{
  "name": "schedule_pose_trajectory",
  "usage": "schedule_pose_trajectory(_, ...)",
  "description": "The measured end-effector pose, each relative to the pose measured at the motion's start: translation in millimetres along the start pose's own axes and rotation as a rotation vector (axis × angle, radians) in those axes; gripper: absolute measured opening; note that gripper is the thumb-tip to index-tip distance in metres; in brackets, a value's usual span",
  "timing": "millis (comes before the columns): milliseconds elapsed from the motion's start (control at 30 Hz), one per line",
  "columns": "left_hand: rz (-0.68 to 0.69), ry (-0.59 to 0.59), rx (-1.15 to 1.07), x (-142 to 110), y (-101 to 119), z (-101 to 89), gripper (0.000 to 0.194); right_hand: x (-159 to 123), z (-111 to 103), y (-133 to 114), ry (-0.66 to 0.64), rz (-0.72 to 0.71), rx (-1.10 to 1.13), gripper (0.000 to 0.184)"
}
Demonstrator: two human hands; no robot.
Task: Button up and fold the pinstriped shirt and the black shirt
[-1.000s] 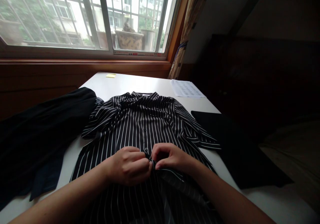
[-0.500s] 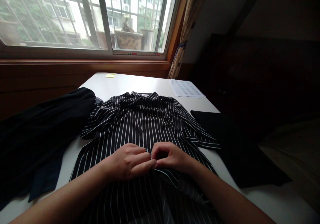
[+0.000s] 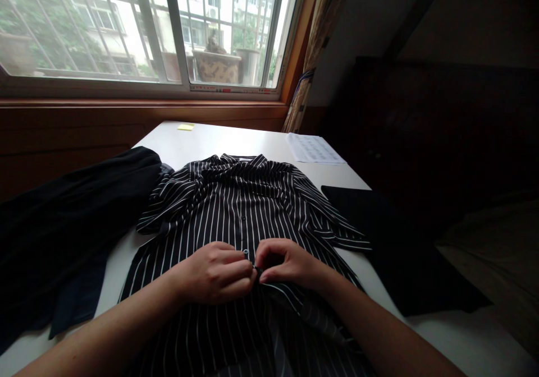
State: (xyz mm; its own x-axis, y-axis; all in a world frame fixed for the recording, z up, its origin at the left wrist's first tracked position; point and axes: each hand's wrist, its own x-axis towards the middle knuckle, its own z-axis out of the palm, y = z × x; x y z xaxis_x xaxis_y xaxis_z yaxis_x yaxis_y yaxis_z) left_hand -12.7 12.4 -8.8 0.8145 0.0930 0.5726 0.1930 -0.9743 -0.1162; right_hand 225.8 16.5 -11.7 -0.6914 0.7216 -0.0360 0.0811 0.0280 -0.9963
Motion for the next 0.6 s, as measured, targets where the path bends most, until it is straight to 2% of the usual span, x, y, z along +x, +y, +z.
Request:
schedule_pose_trajectory(167,-0.035,0.042,-0.067,2.1,3.3,-0.4,0.025,-2.8,-2.9,-1.5,-0.055,0.033,0.08,0.032)
schedule_pose_trajectory(300,-0.038,0.064,-0.085,3.8,3.7,-1.2,0.026,-4.0,-5.7,-4.7,-0.061,0.07,0.057,0.032)
schedule_pose_trajectory(467,-0.021,0.068,-0.063,4.8,3.9,-1.5,0.029,-1.9,-5.8,-6.7,-0.063,-0.007,-0.123,0.029)
schedule_pose_trajectory(600,-0.025,0.058,-0.047,4.1,3.6,-2.1,0.03,0.1,-2.9,-5.5,-0.026,-0.055,-0.157,0.028)
